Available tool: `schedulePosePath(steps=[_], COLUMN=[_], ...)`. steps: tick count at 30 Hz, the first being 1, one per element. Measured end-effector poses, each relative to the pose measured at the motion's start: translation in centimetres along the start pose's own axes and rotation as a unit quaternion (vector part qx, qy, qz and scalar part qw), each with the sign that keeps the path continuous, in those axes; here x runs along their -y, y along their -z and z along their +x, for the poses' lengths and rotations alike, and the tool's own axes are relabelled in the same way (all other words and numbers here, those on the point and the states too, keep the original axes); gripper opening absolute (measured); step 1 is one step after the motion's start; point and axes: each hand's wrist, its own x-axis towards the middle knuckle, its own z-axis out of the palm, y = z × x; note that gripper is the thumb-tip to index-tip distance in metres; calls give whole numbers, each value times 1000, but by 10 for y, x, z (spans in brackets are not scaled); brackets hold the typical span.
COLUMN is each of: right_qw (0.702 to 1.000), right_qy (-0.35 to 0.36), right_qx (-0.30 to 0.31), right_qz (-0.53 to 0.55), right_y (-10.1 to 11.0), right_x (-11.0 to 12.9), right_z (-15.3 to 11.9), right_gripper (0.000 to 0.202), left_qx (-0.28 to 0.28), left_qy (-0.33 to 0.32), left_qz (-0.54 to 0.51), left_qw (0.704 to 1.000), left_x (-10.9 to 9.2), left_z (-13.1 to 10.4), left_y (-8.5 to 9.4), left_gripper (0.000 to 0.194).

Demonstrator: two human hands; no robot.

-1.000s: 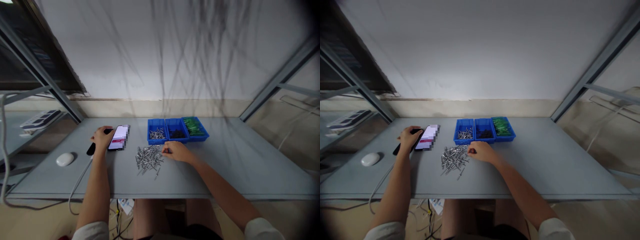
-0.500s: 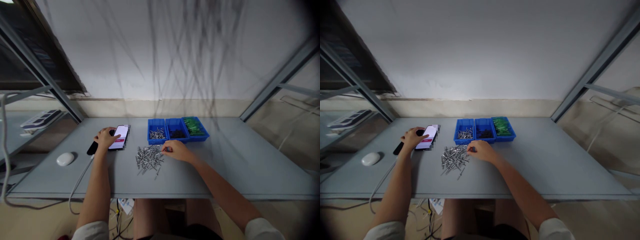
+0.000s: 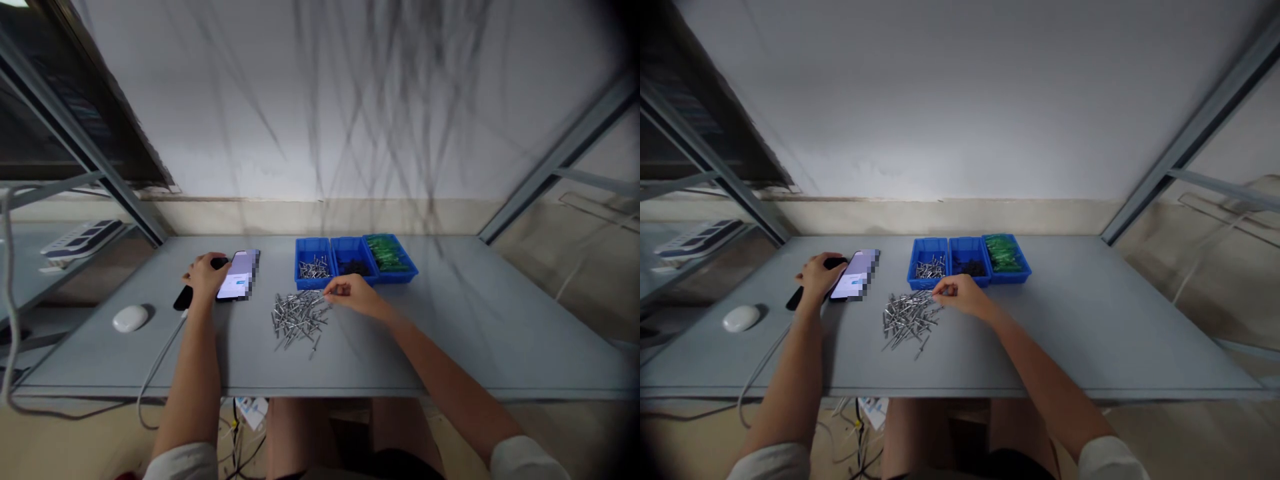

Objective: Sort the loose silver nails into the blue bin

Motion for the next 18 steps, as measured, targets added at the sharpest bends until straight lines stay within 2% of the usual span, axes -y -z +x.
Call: schedulePosePath(steps=[4,11,18], right_qw=[996,978,934], right_qy=[-19,-31,-34], right_qx=[-16,-52,-93], right_qz=[81,198,344], right_y=[4,8,15], right_x=[0,5,8], right_z=[2,4,3], right_gripper=[25,25,18], left_qx=[12,100,132], left_qy=[2,-44,-93], left_qz=[12,53,69], left_qw=[1000,993,984], left_x=[1,6,8], left_z=[0,1,-2], left_y=[0,2,7], left_gripper=[36,58,70])
